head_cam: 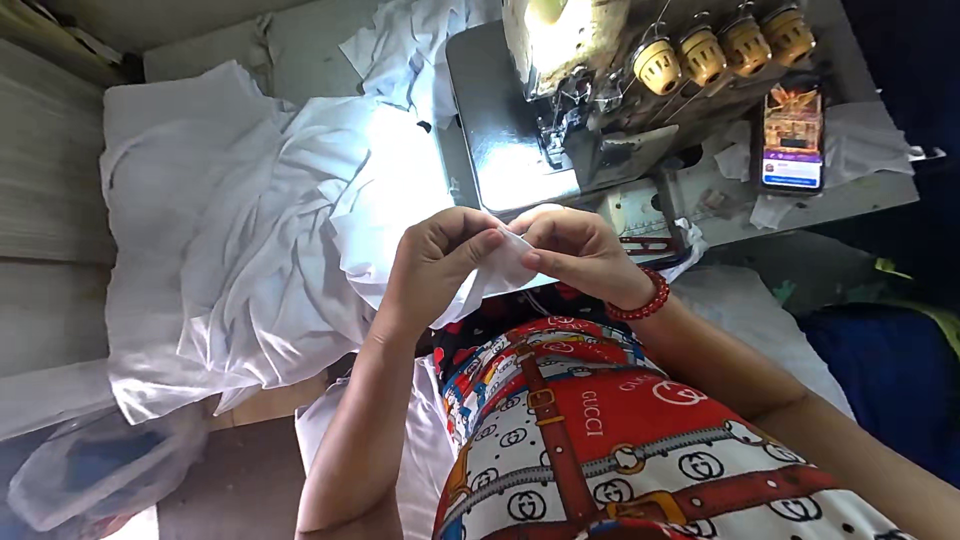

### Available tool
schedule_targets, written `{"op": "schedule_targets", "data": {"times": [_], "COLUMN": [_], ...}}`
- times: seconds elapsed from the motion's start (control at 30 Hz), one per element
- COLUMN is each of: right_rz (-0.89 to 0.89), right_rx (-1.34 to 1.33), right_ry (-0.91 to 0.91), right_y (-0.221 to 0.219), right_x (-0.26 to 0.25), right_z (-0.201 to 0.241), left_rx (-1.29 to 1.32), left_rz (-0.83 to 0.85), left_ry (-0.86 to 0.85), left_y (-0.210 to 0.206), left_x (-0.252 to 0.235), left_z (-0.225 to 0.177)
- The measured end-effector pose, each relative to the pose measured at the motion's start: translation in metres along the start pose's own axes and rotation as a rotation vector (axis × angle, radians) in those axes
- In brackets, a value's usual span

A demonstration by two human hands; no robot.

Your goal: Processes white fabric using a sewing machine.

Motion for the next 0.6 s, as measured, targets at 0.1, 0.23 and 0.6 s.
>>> {"op": "schedule_targets", "data": {"times": [0.1, 0.23, 0.6], "right_rz": [-0.008, -0.093, -0.238], "right_rx": [0.030, 0.110, 0.214], "right_ry": [0.022, -0.030, -0.149], "right_y": [0.001, 0.004, 0.040], "right_x": [0.000, 0.002, 0.004], "right_z": [0.000, -0.003, 0.027], "left_rx": [-0.136, -0.477, -0.601], "left_rz": [-0.104, -0.311, -0.390], "left_ry": [-0.056, -0.117, -0.600], "left_y": [0.002, -0.001, -0.053], "left_x": [0.002, 0.011, -0.048], "left_z": [-0.003, -0.012, -0.028]}}
Point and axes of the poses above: each hand's wrist, its own x-axis away from the middle knuckle, its own y-axis out of the back of the hand, z = x × y, the point moved 6 cm from there along -x, towards the middle knuckle, and after that the axes turned 8 degrees about y, right-handed, at the moved point
